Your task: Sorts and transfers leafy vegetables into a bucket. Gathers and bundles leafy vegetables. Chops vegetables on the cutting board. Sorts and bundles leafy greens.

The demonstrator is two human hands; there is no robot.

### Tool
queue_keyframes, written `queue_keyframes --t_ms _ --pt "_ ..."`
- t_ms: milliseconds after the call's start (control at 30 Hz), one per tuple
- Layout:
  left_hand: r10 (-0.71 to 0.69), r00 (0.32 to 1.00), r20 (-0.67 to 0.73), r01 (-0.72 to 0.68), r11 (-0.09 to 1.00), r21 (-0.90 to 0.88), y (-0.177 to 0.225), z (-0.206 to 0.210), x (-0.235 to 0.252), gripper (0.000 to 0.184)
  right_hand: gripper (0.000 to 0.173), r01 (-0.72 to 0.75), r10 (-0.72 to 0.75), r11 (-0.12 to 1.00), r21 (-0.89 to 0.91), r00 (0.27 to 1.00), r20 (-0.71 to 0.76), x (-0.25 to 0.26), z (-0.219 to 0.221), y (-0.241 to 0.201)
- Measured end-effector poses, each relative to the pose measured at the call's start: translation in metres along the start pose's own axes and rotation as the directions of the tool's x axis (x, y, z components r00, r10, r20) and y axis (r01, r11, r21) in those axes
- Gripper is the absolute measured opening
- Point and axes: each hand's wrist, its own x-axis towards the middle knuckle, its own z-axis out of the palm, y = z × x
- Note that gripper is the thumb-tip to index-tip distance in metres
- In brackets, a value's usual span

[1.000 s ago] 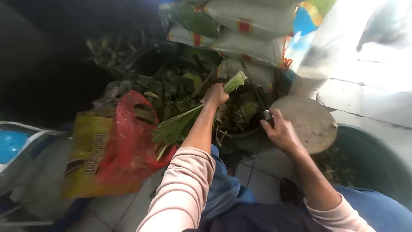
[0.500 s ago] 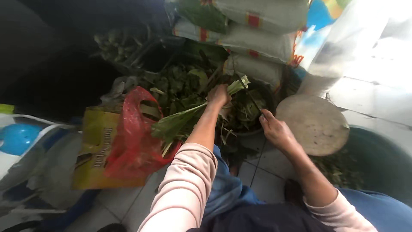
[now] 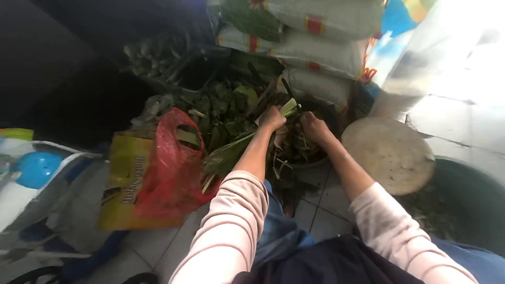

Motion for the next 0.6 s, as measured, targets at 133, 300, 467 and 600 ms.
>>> queue_keyframes --t_ms 133,300,467,600 --pt "-0.117 0.993 -0.015 0.114 0.981 -0.156 0.001 -0.017 -0.005 0.038 0.046 0.013 -0.014 1.000 -0.022 0.999 -0.040 -0.055 0.005 0.011" --pt "-0.037 0.998 0.052 0.046 0.983 -0.179 0.008 -0.013 -0.011 0.041 0.045 -0.024 0.024 0.999 -0.026 0.999 -0.028 -0.047 0.007 0.013" --pt "0.003 0.998 0.061 0.008 0.983 -0.185 0.008 -0.011 -0.010 0.036 0.046 0.003 -0.004 0.998 -0.061 1.000 -0.009 0.006 -0.004 -0.010" --pt "0.015 0.997 0.074 -0.002 0.987 -0.163 0.004 -0.011 -0.003 0.034 0.047 -0.016 0.016 0.995 -0.096 1.000 0.000 0.012 -0.005 -0.019"
